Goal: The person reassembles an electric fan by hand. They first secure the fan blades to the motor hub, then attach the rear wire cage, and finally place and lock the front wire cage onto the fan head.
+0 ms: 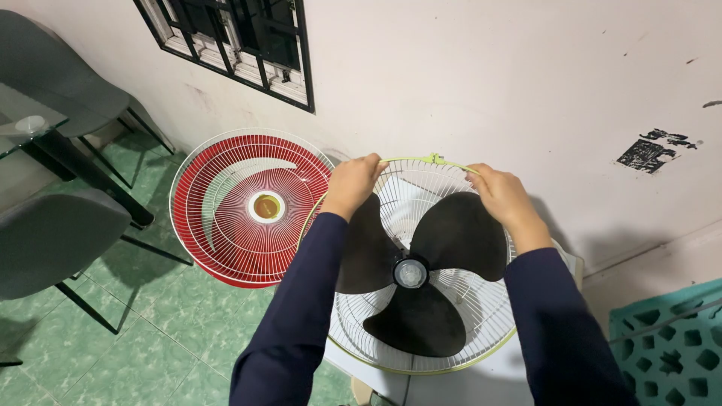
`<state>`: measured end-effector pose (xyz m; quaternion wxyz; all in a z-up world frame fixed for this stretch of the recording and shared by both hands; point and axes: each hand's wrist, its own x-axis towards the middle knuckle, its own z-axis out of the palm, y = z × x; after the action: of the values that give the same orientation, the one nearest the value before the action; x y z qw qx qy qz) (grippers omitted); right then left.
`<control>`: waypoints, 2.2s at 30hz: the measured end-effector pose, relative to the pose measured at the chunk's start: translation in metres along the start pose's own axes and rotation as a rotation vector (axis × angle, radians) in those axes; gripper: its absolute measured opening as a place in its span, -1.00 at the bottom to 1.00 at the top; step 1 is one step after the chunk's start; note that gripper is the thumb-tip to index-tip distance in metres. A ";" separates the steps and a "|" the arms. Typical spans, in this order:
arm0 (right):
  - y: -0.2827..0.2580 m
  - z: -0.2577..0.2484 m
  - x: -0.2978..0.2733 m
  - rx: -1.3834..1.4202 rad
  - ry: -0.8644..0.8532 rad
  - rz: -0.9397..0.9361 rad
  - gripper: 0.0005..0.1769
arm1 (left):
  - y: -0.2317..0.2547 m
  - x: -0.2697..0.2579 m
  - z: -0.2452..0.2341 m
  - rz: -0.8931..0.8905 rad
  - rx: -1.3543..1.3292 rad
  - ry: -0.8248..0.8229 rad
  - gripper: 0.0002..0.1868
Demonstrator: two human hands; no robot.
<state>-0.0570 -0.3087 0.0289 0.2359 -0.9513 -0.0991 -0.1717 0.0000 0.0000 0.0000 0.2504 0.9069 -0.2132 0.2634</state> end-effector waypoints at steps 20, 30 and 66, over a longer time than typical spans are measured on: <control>-0.014 0.012 0.004 -0.180 0.171 -0.119 -0.78 | 0.020 0.024 0.036 0.164 0.217 0.201 -0.47; -0.015 0.024 0.000 -0.333 0.321 -0.163 -0.83 | 0.026 0.022 0.046 0.122 0.239 0.315 -0.42; 0.011 -0.009 -0.116 -0.262 0.348 0.014 -0.74 | -0.013 0.006 -0.024 0.379 0.166 0.001 -0.78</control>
<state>-0.1630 -0.3354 -0.0113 0.1252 -0.9305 -0.0270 -0.3432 0.0029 0.0224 0.0167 0.1208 0.8678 -0.3575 0.3232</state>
